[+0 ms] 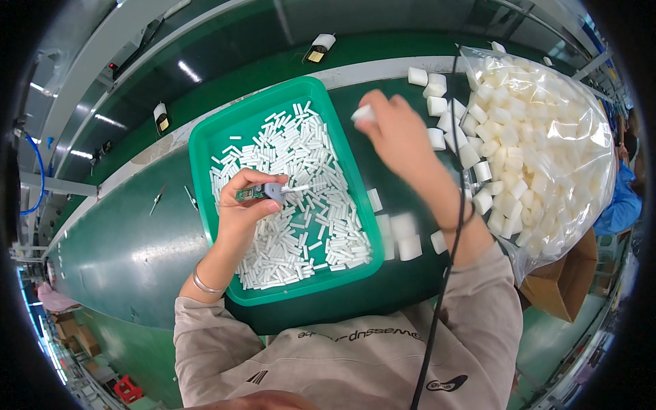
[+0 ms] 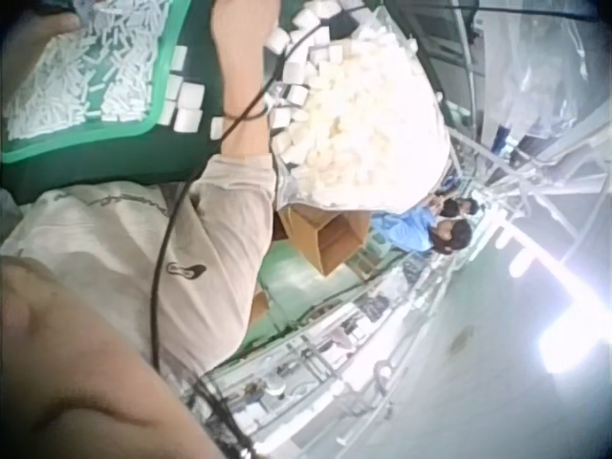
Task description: The person fits white cylindrical pins into small green circuit boards and then places the boards into white plastic housings by hand.
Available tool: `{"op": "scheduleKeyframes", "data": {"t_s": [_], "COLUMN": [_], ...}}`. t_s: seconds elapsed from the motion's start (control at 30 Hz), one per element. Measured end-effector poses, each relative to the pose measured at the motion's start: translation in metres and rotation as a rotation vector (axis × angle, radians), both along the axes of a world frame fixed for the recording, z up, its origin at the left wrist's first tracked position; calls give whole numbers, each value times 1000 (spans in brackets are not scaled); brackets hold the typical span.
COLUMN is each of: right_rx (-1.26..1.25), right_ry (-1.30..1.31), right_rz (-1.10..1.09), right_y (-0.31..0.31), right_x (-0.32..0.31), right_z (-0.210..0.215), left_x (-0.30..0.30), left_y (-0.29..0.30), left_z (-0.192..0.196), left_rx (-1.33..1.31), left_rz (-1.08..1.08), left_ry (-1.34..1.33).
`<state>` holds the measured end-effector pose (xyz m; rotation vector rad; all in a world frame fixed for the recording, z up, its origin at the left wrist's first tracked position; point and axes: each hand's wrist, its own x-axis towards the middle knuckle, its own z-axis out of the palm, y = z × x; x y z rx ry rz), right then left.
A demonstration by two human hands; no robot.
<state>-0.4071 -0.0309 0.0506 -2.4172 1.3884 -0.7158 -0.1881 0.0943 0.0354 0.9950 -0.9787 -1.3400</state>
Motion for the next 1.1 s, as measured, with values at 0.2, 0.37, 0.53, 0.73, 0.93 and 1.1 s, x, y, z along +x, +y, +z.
{"op": "scheduleKeyframes", "data": {"t_s": [0.2, 0.37, 0.53, 0.73, 0.93, 1.1], "right_rx": [577, 774, 753, 510, -3, 20], "right_ry": [-877, -1097, -1181, -1069, -796, -788], "right_rz": [157, 138, 84, 61, 267, 282], "right_y": [86, 108, 112, 121, 116, 114], "right_x": [10, 18, 20, 27, 22, 23], "right_z": [0, -8, -15, -20, -33, -29], "left_x": [-3, 0, -3, -9, -8, -12], "left_y": [2, 3, 6, 9, 7, 6], "left_z": [2, -11, -10, 1, 6, 5], "left_rx": [-77, -224, -335, -256, -129, -18], "left_rz": [42, 24, -18, -70, -163, -231], "left_ry": [22, 78, -23, -205, -196, -119]}}
